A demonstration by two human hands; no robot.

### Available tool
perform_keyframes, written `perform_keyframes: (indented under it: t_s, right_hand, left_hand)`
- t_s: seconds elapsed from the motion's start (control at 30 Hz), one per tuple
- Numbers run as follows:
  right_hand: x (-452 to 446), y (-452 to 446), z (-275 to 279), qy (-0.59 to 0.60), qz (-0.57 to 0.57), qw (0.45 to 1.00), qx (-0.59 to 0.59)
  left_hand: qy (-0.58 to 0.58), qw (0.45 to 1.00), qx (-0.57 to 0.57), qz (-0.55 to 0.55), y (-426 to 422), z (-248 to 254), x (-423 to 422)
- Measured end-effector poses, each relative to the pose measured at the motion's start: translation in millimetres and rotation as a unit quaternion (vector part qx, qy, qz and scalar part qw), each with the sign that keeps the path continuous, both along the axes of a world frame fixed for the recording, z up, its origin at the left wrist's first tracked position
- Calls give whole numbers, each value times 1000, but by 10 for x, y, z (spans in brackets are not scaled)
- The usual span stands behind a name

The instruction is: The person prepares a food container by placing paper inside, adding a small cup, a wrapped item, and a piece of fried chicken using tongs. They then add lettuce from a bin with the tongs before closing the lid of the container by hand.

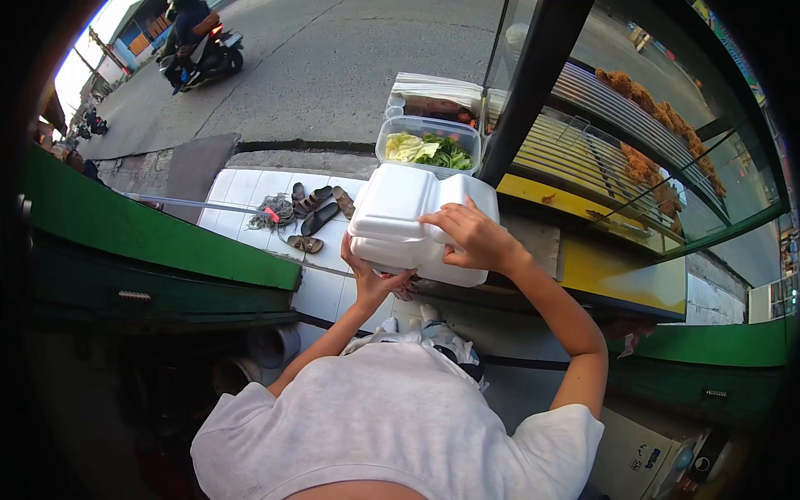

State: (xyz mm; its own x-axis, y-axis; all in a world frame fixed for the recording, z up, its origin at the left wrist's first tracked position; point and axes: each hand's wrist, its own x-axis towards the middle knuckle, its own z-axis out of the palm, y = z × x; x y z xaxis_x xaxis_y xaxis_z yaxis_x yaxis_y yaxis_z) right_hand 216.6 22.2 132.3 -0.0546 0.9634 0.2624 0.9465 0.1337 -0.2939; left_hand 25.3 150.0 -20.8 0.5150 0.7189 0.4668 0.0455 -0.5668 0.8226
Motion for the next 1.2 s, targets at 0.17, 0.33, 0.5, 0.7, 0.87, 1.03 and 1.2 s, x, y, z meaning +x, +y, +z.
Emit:
perform_keyframes:
  t_s: [0.17, 0.33, 0.5, 0.7, 0.87, 1.03, 1.2]
  right_hand:
    - [118, -57, 315, -12, 10, 997, 78]
    - [228, -77, 616, -39, -41, 984, 171]
    - [273, -124, 910, -1, -135, 946, 295]
    - [401, -21, 963, 219, -205, 891, 340]
    - [527, 112, 695, 443, -221, 830, 258]
    - [350, 221, 188, 613, -209, 741, 176]
    - [64, 183, -146, 648, -239, 706, 158]
  left_hand:
    - [30, 999, 37, -4, -14, 56, -70]
    - [52, 997, 44, -29, -14, 153, -139]
    - [98, 995, 11, -17, -12, 194, -89]
    - [132, 991, 27, -8, -30, 231, -101]
    - [129, 990, -2, -51, 117, 252, -226]
    - [-148, 983, -87, -72, 376, 799, -146]
    - [-78, 988, -22, -128, 630, 1398, 20]
